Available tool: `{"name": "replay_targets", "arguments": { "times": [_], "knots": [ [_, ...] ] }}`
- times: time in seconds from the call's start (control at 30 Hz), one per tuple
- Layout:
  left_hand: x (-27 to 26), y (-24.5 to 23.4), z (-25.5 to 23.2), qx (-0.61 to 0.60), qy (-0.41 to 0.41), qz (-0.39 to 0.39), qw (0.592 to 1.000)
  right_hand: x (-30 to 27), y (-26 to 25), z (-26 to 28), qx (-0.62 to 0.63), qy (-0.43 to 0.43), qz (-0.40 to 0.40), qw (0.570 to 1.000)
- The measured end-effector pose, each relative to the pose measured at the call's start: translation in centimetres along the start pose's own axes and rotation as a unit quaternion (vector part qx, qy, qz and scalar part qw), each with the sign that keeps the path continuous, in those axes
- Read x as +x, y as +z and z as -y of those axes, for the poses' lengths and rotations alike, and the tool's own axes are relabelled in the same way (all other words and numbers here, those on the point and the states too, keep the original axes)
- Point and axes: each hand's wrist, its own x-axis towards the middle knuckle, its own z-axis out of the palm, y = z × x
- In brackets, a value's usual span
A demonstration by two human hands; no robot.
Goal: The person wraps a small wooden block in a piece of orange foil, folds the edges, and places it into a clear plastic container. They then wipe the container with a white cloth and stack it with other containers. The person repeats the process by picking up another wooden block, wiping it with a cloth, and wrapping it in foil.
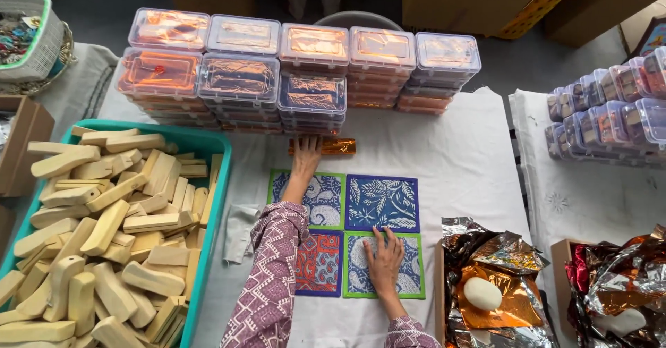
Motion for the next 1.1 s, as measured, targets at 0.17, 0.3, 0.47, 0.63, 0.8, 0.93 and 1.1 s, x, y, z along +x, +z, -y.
{"name": "replay_targets", "arguments": {
  "times": [0.17, 0.3, 0.47, 0.63, 0.8, 0.93, 1.1],
  "knots": [
    [-0.1, -0.7, 0.1, 0.016, 0.005, -0.004, 1.0, 0.1, 0.1, 0.1, 0.002, -0.003, 0.002, 1.0],
    [-0.4, -1.1, -0.6, 0.024, -0.011, 0.026, 0.999, 0.0, 0.0, 0.1, -0.006, -0.003, 0.001, 1.0],
    [0.3, -2.7, -1.0, 0.004, -0.052, 0.042, 0.998, 0.1, -0.1, 0.2, -0.004, -0.002, -0.001, 1.0],
    [-1.0, -5.1, -2.1, -0.102, -0.114, -0.002, 0.988, 0.1, -0.3, 0.3, -0.002, 0.0, 0.0, 1.0],
    [-7.1, -11.1, -6.4, -0.266, -0.079, 0.093, 0.956, -0.1, -1.4, 0.9, 0.008, -0.005, -0.024, 1.0],
    [-14.9, -14.8, -11.0, -0.343, -0.062, 0.113, 0.931, -0.2, -0.9, 0.9, 0.009, -0.012, -0.038, 0.999],
    [-20.8, -20.0, -14.1, -0.359, -0.081, 0.111, 0.923, -0.1, -0.7, 0.6, 0.011, -0.016, -0.049, 0.999]
  ]
}}
